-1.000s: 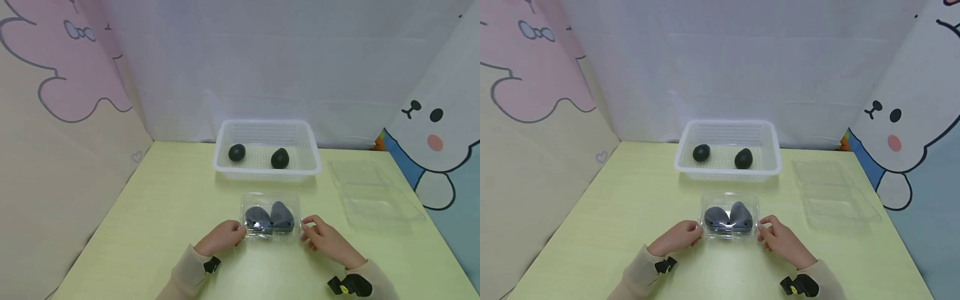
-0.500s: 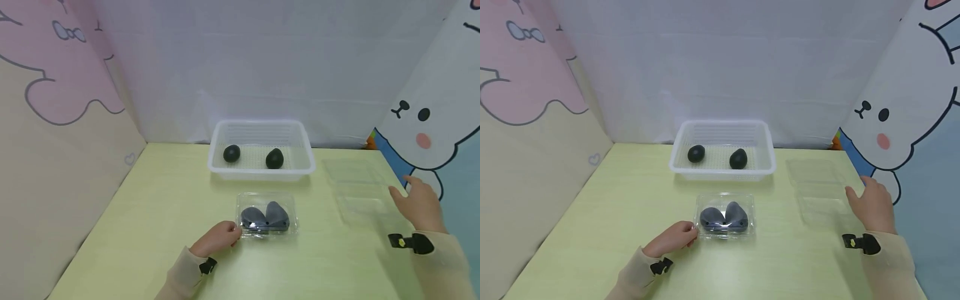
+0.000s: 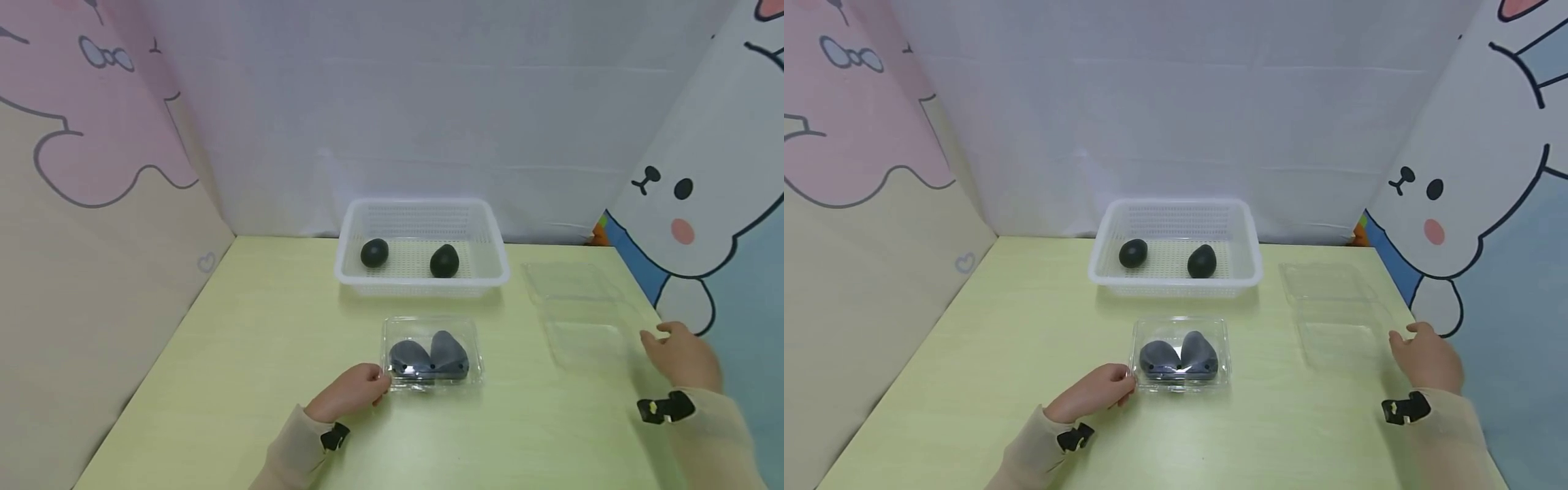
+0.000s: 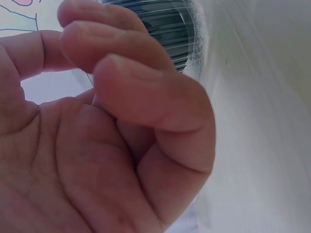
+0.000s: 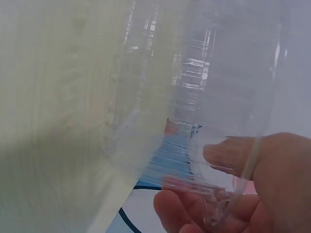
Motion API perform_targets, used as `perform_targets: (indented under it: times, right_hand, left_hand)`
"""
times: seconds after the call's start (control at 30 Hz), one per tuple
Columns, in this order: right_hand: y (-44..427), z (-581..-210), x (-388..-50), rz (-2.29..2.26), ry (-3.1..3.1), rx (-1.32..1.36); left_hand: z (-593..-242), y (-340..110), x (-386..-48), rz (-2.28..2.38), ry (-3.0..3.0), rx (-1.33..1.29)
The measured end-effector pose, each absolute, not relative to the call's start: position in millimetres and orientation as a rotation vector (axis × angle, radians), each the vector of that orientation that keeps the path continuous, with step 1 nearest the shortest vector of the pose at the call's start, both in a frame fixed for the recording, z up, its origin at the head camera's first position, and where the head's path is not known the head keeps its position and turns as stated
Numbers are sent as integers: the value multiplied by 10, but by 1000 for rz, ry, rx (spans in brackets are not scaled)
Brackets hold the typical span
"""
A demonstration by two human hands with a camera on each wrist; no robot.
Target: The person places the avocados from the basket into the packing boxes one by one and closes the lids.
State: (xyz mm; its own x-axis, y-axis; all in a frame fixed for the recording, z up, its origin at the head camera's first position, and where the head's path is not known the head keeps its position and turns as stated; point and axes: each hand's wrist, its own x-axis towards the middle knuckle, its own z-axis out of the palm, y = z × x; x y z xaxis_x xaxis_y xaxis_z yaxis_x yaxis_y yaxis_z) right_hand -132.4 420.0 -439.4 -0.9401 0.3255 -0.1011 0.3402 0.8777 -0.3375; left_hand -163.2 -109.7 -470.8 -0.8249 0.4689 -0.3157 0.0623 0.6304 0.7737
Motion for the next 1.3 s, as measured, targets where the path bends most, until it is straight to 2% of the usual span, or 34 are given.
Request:
perform_targets:
  times: [0.5,1.3]
  right_hand:
    - [4144,-4611,-1263,-590,3056,587]
    - [3836,-4644,-1205,-649,3107,628]
  left_hand:
    - [-4725,-1089,-1629,1071,2348,431]
    - [-4687,-1155,-1688,1077,2336,473]
